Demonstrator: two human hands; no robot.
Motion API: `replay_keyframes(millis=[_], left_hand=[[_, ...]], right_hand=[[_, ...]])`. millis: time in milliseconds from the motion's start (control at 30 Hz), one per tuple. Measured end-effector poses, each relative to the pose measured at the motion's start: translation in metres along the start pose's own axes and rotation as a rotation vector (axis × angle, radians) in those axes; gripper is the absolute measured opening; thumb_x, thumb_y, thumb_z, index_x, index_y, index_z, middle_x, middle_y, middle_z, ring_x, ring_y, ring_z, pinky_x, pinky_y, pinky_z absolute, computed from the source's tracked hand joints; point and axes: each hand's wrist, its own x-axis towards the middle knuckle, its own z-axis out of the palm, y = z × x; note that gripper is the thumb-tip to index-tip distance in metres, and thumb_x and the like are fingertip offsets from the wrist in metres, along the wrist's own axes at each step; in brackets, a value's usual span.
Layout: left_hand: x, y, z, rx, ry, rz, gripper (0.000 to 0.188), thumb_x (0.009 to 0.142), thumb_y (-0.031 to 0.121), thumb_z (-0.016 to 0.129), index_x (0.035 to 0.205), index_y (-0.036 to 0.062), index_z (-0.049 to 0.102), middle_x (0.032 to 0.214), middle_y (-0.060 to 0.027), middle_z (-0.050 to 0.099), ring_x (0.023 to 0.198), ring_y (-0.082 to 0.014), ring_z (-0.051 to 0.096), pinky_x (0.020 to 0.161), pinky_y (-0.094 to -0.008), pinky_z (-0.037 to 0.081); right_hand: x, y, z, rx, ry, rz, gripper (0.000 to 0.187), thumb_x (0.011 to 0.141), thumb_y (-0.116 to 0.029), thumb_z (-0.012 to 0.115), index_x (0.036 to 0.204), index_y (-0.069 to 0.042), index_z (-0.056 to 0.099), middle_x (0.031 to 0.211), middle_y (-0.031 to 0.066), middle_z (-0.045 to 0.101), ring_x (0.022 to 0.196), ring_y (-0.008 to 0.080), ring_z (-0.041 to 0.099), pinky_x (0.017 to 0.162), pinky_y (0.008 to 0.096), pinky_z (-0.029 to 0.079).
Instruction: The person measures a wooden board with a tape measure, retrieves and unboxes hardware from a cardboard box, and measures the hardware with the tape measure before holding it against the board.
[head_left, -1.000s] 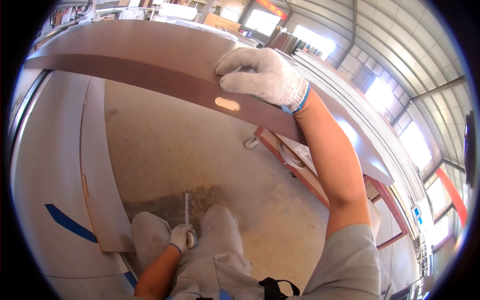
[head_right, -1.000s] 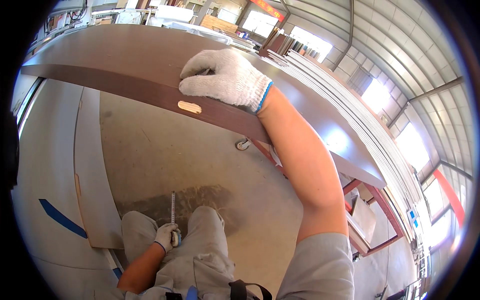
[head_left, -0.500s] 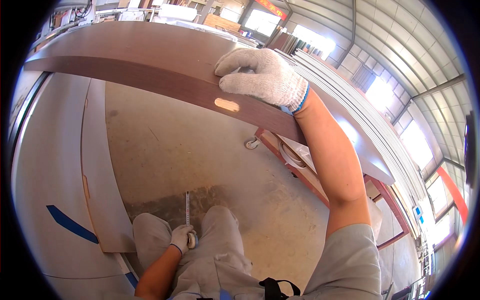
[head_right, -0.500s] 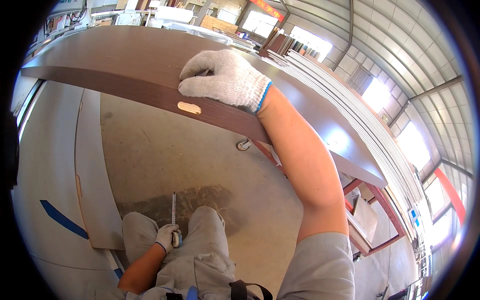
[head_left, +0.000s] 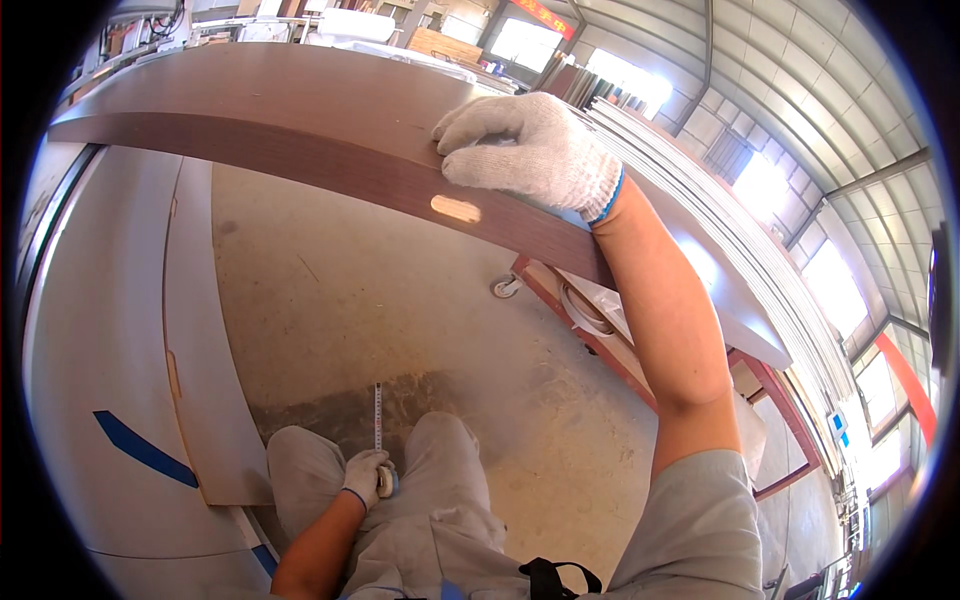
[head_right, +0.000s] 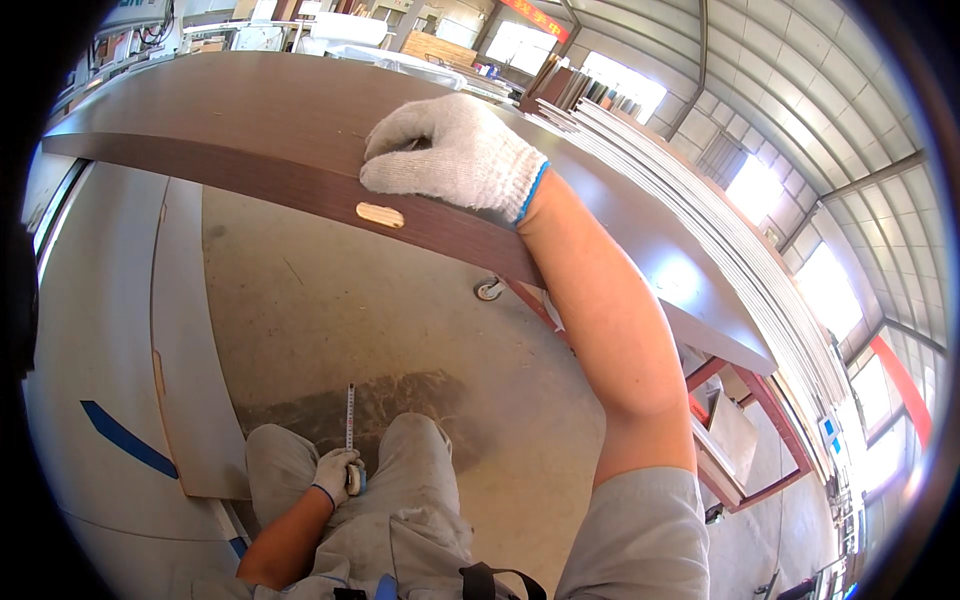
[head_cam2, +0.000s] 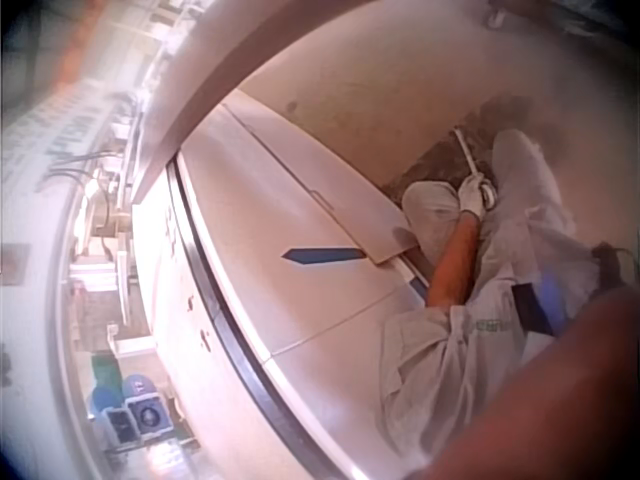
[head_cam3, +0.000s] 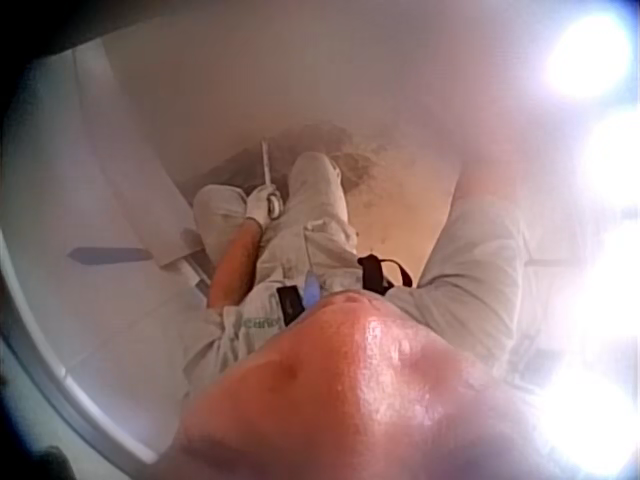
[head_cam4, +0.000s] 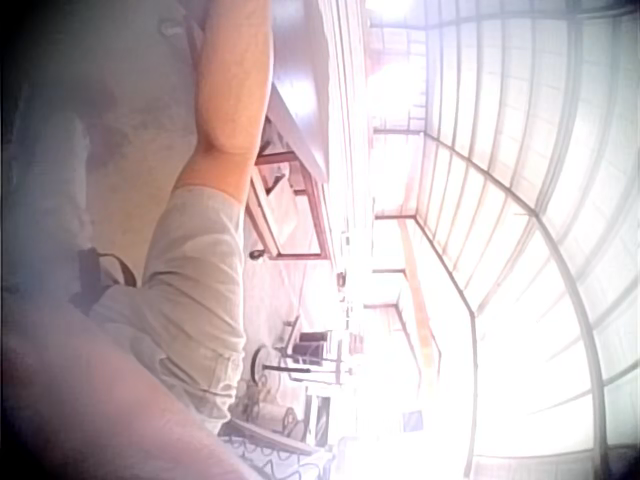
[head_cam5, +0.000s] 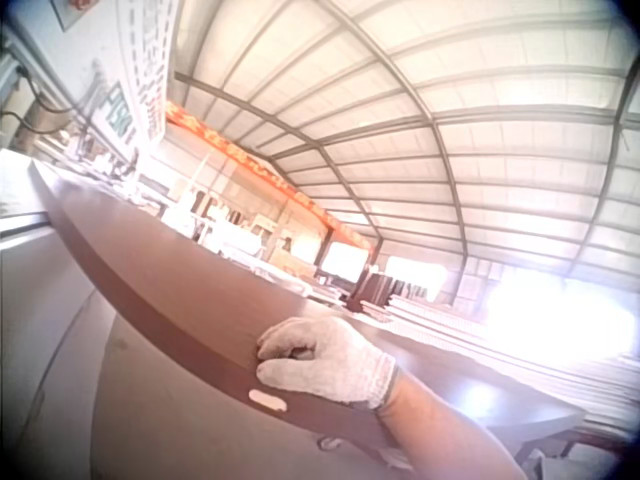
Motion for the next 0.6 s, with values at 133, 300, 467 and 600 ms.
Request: replay_keyframes(millis=[133,300,467,600], left_hand=[[0.0032,-0.0029,-0.0045,0.010,-0.003,-0.003,0.018,0.098,0.010,0.070,0.109,-0.0039,0.070,0.088,-0.0137,0.072,0.077,-0.0237,0.070,0.068,-0.0361,0.057],[0.0050,-0.0044,-0.0057,0.041,-0.014,0.005,0.015,0.102,0.011,0.067,0.109,-0.0015,0.069,0.089,-0.0136,0.072,0.078,-0.0227,0.069,0.068,-0.0364,0.058],[0.0007,-0.0013,-0.0028,0.049,-0.014,-0.003,0.016,0.101,0.012,0.068,0.109,-0.0019,0.069,0.089,-0.0133,0.073,0.078,-0.0223,0.069,0.068,-0.0360,0.057],[0.0005,-0.0017,-0.0012,0.055,-0.005,0.014,0.015,0.099,0.011,0.070,0.106,-0.0023,0.070,0.085,-0.0124,0.072,0.071,-0.0207,0.068,0.063,-0.0339,0.056]], right_hand=[[0.0006,0.0023,0.0007,0.009,0.003,0.008,0.032,0.086,-0.030,0.084,0.102,-0.003,0.083,0.104,0.0105,0.080,0.096,0.0204,0.074,0.091,0.0337,0.058],[-0.0001,0.0035,0.0005,0.041,-0.005,-0.002,0.032,0.086,-0.030,0.084,0.103,-0.003,0.083,0.104,0.0105,0.080,0.097,0.0201,0.074,0.092,0.0339,0.058],[-0.0001,0.0009,-0.0003,0.036,-0.013,-0.002,0.032,0.086,-0.030,0.085,0.103,-0.002,0.082,0.104,0.0106,0.080,0.097,0.0198,0.073,0.092,0.0334,0.058],[-0.0003,0.0001,-0.0025,0.003,-0.054,0.022,0.026,0.090,-0.020,0.082,0.108,-0.001,0.082,0.118,0.0101,0.078,0.104,0.0162,0.071,0.096,0.0322,0.057]])
